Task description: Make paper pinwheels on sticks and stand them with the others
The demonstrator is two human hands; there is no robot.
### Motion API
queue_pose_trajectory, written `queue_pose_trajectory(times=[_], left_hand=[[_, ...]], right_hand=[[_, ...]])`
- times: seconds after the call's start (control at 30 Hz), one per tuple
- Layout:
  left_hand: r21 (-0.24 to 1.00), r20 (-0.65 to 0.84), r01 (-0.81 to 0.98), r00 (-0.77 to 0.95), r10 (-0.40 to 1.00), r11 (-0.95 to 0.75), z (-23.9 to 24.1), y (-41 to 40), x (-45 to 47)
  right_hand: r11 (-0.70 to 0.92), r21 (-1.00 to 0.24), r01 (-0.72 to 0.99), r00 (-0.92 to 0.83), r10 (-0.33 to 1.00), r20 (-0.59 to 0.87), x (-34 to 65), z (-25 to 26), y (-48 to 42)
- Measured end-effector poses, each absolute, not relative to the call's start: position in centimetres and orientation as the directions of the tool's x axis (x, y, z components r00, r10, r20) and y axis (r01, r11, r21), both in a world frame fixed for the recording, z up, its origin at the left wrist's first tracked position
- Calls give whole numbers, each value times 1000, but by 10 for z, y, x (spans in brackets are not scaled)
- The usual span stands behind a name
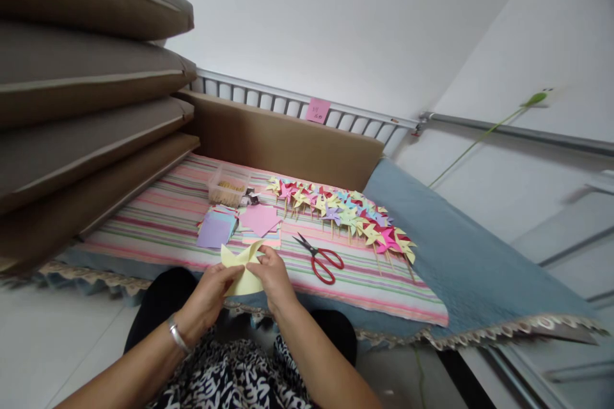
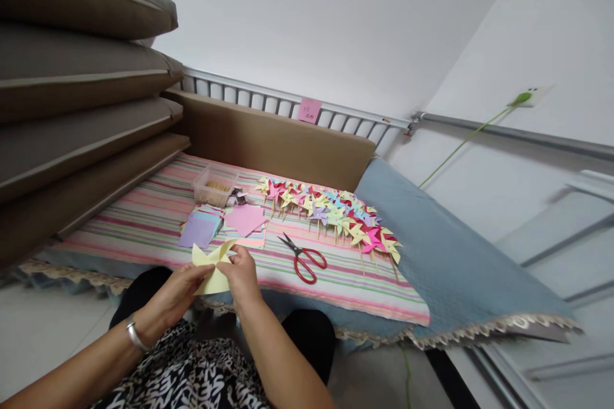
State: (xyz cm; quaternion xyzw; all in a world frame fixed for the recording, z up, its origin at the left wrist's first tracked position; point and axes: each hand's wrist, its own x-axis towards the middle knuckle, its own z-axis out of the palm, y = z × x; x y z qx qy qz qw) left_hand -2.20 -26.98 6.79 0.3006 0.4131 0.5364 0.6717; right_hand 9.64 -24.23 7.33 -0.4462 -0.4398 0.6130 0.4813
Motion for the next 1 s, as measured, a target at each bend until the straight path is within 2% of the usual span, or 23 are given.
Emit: queue_pose_trajectory(times=[0.17, 0.27, 0.33, 0.43, 0.53, 0.63, 0.8, 1.0], left_hand=[[858, -271, -453, 4, 963, 243, 71, -267, -30], [855, -310, -447, -39, 950, 261, 75, -265, -37], [854, -318, -448, -47, 947, 265, 76, -264, -40], [851, -319, -450, -33, 947, 271, 78, -262, -42], [849, -325, -445, -15, 946, 285, 79, -261, -40], [855, -322, -435, -15, 947, 284, 80, -260, -39], [882, -312, -387, -53, 949, 268, 78, -262, -41], [906, -304, -336, -87, 949, 260, 67, -259, -41]], right_hand=[[-77, -990, -120, -94, 993, -65, 102, 70, -249], [203, -969, 138, -90, 977, 192, 116, 68, -260], [432, -835, 341, -153, 902, 404, 126, 67, -269], [592, -606, 530, -275, 797, 538, 134, 65, -280], [628, -461, 627, -341, 753, 562, 131, 60, -282], [637, -393, 663, -339, 723, 602, 125, 57, -278], [673, -365, 644, -340, 679, 651, 124, 61, -275], [679, -373, 632, -369, 688, 625, 128, 70, -281]])
